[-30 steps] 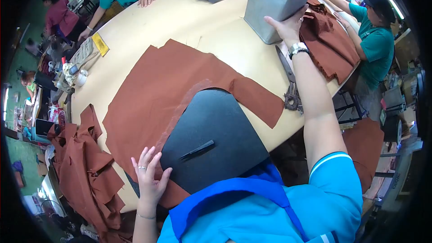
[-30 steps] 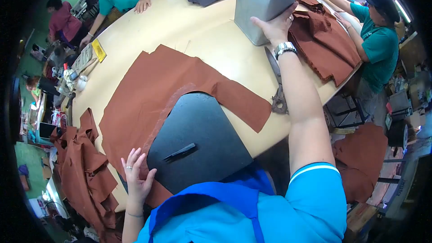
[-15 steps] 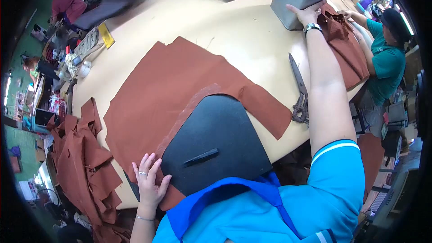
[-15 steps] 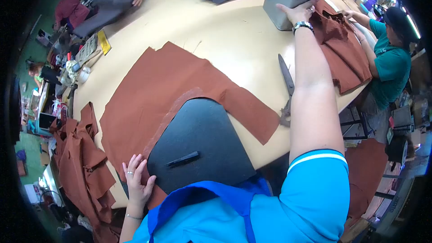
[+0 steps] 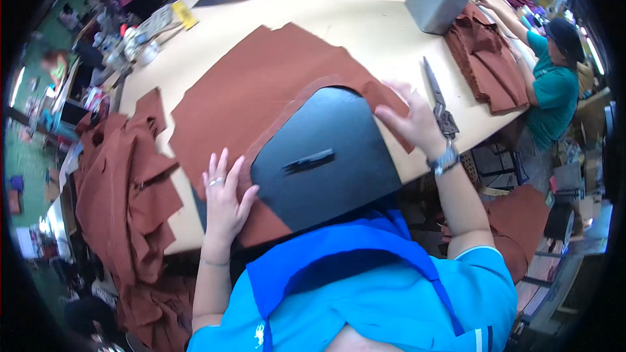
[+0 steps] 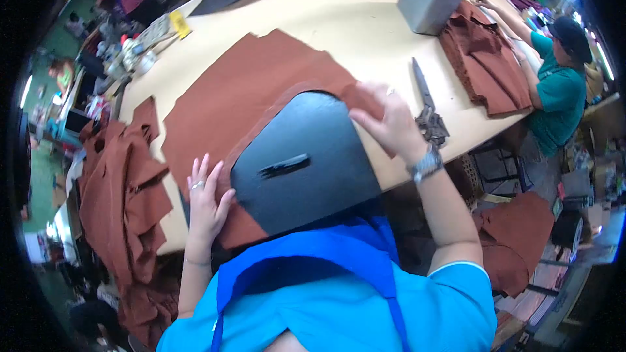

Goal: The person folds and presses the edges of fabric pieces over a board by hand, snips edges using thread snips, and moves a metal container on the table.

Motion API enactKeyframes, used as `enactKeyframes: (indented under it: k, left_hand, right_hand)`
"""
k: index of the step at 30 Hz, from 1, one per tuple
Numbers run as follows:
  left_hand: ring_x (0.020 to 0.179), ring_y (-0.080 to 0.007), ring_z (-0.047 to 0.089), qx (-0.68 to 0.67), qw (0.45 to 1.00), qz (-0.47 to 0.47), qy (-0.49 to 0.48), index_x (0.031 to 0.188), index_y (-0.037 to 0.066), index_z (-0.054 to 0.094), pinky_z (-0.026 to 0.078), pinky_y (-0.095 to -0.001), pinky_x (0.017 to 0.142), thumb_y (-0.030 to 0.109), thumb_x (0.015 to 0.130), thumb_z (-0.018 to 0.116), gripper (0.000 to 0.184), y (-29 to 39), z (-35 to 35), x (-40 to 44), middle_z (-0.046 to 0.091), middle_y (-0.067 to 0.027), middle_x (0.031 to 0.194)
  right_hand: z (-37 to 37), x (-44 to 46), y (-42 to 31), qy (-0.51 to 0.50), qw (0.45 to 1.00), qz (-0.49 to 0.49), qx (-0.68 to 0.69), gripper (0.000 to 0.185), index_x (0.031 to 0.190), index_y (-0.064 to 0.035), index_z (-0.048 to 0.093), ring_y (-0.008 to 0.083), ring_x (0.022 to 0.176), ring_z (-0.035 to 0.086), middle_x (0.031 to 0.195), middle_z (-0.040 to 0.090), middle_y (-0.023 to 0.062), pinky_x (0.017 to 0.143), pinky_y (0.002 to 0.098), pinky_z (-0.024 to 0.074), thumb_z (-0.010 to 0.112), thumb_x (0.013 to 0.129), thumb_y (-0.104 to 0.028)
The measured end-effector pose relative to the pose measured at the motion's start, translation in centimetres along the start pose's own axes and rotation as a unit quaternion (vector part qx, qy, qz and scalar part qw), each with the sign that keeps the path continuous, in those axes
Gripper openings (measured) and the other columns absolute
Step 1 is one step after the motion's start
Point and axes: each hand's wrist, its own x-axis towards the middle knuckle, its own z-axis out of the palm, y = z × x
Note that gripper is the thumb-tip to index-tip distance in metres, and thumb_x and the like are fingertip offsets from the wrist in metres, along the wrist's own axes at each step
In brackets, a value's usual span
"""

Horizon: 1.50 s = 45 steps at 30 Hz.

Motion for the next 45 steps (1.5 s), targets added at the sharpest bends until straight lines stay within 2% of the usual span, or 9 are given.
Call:
enactKeyframes:
  k: [6,14,20,23,26,27,30,37,45]
  left_hand:
    - [0.149,-0.0372,0.020,0.046,0.997,-0.029,-0.049,0.152,0.015,0.035,0.017,-0.0595,0.117,0.050,0.094,0.058,0.072,-0.9,0.5,-2.8,0.022,-0.0171,0.162]
    - [0.140,-0.0331,0.039,0.076,0.991,0.105,0.024,0.139,0.014,0.054,0.027,-0.0599,0.113,0.045,0.091,0.063,0.057,0.6,-0.8,3.5,0.045,-0.0165,0.149]
    - [0.104,-0.0267,0.064,-0.082,0.971,0.209,0.077,0.110,0.013,0.070,0.047,-0.0460,0.097,0.029,0.087,0.069,0.028,3.0,4.1,12.0,0.067,-0.0057,0.110]
    - [0.095,-0.0257,0.065,-0.096,0.967,0.202,0.119,0.101,0.013,0.073,0.052,-0.0394,0.084,0.026,0.085,0.071,0.021,4.0,5.7,13.9,0.067,-0.0052,0.098]
    - [0.092,-0.0253,0.065,-0.103,0.969,0.180,0.132,0.097,0.012,0.074,0.053,-0.0382,0.080,0.025,0.085,0.070,0.018,4.0,7.0,14.8,0.067,-0.0051,0.096]
    - [0.091,-0.0252,0.065,-0.103,0.969,0.175,0.138,0.096,0.012,0.074,0.053,-0.0379,0.079,0.025,0.086,0.070,0.017,3.8,7.5,14.9,0.066,-0.0050,0.095]
    - [0.090,-0.0249,0.065,-0.095,0.974,0.157,0.136,0.094,0.011,0.073,0.054,-0.0378,0.079,0.023,0.088,0.068,0.014,3.4,8.0,15.6,0.066,-0.0046,0.094]
    - [0.081,-0.0227,0.067,-0.176,0.965,0.116,0.155,0.092,0.009,0.071,0.054,-0.0360,0.073,0.023,0.091,0.066,0.015,3.6,7.1,15.4,0.067,-0.0055,0.093]
    - [0.075,-0.0214,0.067,-0.203,0.960,0.108,0.158,0.093,0.008,0.071,0.054,-0.0350,0.070,0.022,0.091,0.067,0.015,3.2,7.2,15.5,0.068,-0.0060,0.091]
  right_hand:
    - [4.4,-5.3,-5.1,-0.068,0.996,-0.049,-0.041,0.041,0.123,-0.0011,0.063,0.0365,0.120,0.057,0.128,0.061,0.0205,0.103,0.0431,0.0442,0.070,0.090,-0.025]
    - [10.0,-3.9,-9.4,-0.113,0.981,-0.157,-0.033,0.036,0.123,-0.0040,0.062,0.0330,0.112,0.060,0.119,0.065,0.0163,0.099,0.0427,0.0460,0.067,0.088,-0.014]
    - [11.3,-3.4,-8.6,-0.085,0.970,-0.205,-0.097,0.034,0.118,-0.0014,0.063,0.0344,0.094,0.062,0.104,0.065,0.0164,0.087,0.0436,0.0501,0.056,0.084,-0.004]
    - [10.5,-3.5,-8.6,-0.079,0.991,-0.098,-0.055,0.033,0.119,-0.0003,0.061,0.0356,0.092,0.062,0.101,0.064,0.0229,0.086,0.0457,0.0493,0.050,0.087,-0.002]
    - [11.9,-2.7,-5.3,0.053,0.987,0.032,0.149,0.032,0.119,0.0001,0.061,0.0281,0.082,0.063,0.093,0.063,0.0173,0.077,0.0399,0.0508,0.044,0.092,-0.004]
    - [10.7,-2.2,-4.6,-0.042,0.935,0.233,0.265,0.034,0.123,-0.0026,0.058,0.0146,0.068,0.056,0.084,0.058,0.0062,0.062,0.0295,0.0479,0.038,0.096,-0.007]
    - [8.5,-0.1,-6.5,-0.074,0.793,0.403,0.452,0.032,0.125,-0.0084,0.054,0.0035,0.059,0.038,0.078,0.047,-0.0035,0.049,0.0176,0.0343,0.039,0.107,-0.030]
    - [10.4,2.3,-4.5,-0.139,0.602,0.493,0.613,0.031,0.107,-0.0103,0.055,0.0016,0.054,0.035,0.074,0.044,-0.0049,0.040,0.0138,0.0289,0.047,0.105,-0.040]
    - [11.2,4.3,-4.4,-0.121,0.573,0.514,0.627,0.034,0.107,-0.0097,0.056,0.0013,0.047,0.029,0.065,0.039,-0.0069,0.036,0.0158,0.0237,0.041,0.107,-0.040]
